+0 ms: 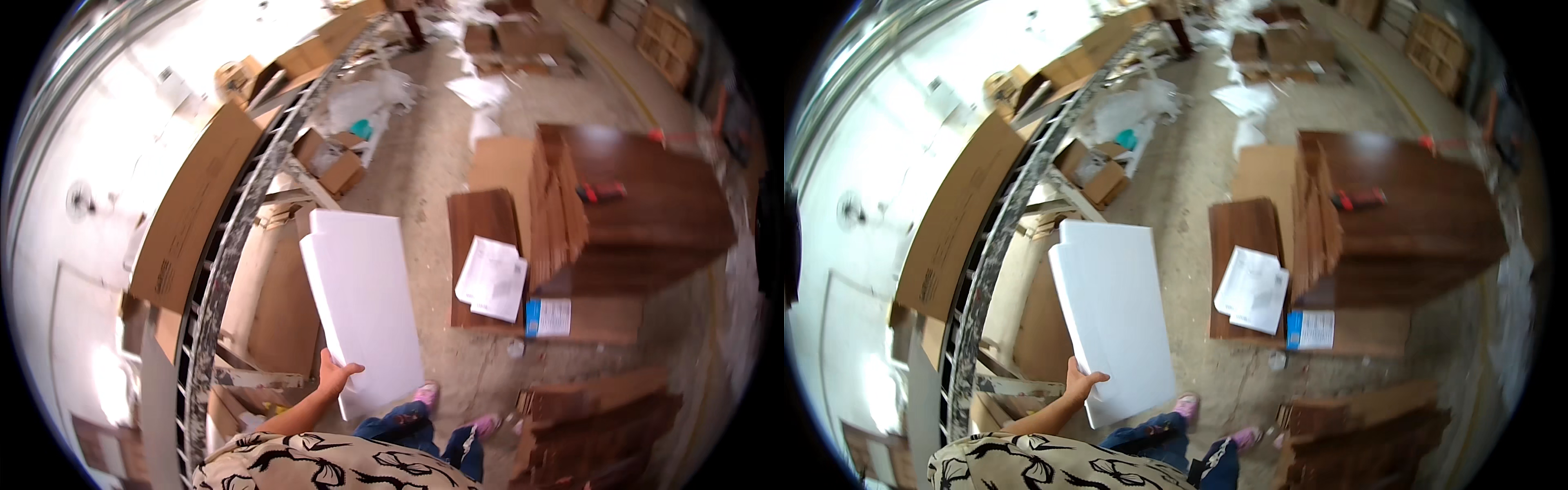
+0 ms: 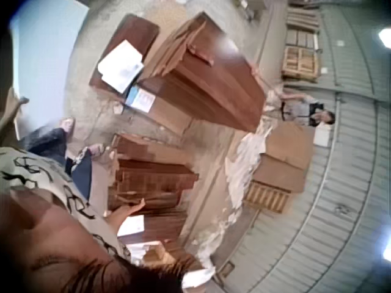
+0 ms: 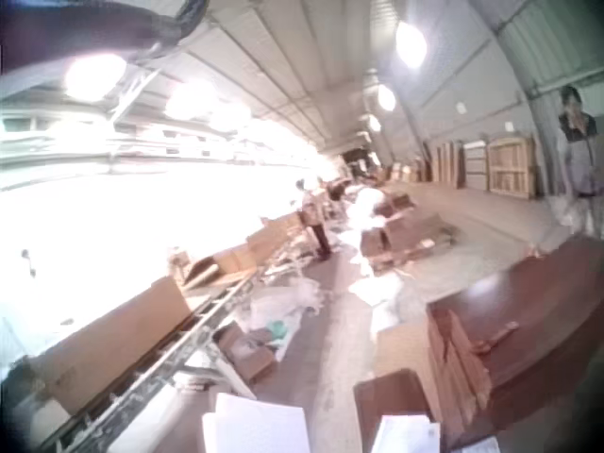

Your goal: The person collects foam padding pieces and places them into a cardboard shipping box around a wooden furniture panel.

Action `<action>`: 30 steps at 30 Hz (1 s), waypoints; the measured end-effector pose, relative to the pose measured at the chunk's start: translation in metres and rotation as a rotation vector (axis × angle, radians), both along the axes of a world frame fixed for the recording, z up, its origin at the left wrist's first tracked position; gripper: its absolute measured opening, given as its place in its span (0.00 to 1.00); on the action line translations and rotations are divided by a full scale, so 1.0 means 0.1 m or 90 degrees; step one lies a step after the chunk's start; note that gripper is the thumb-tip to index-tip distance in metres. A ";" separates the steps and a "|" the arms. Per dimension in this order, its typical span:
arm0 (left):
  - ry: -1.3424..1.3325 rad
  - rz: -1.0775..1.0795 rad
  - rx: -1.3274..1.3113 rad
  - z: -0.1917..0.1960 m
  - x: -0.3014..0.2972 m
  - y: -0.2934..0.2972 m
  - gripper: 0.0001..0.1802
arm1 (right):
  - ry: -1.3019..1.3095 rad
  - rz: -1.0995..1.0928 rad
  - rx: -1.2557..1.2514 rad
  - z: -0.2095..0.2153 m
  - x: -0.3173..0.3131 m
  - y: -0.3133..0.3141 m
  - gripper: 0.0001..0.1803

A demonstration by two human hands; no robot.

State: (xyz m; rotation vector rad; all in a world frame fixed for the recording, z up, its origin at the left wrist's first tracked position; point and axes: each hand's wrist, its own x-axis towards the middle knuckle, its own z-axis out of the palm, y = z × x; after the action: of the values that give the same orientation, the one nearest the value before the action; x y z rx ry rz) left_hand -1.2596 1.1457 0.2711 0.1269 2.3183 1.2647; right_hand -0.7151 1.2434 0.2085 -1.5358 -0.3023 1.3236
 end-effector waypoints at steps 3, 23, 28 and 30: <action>0.095 -0.036 -0.019 0.16 -0.41 -0.27 0.40 | -0.143 -0.025 0.164 0.49 -0.33 0.28 0.19; 0.633 0.782 0.817 1.96 -3.37 -4.09 0.25 | -0.057 0.780 0.734 3.06 -7.72 1.61 0.54; 0.707 0.952 0.809 1.85 -2.96 -4.34 0.27 | -0.051 1.049 0.811 3.27 -9.80 1.34 0.58; 0.764 1.017 0.787 1.92 -2.87 -4.25 0.27 | -0.033 1.132 0.902 3.46 -10.64 1.09 0.56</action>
State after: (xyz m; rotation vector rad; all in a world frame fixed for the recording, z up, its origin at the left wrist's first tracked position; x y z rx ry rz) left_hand -1.5465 0.7205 0.4634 -1.0101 1.4144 4.1249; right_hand -1.7791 1.3521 0.5547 0.2883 -2.3368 1.4530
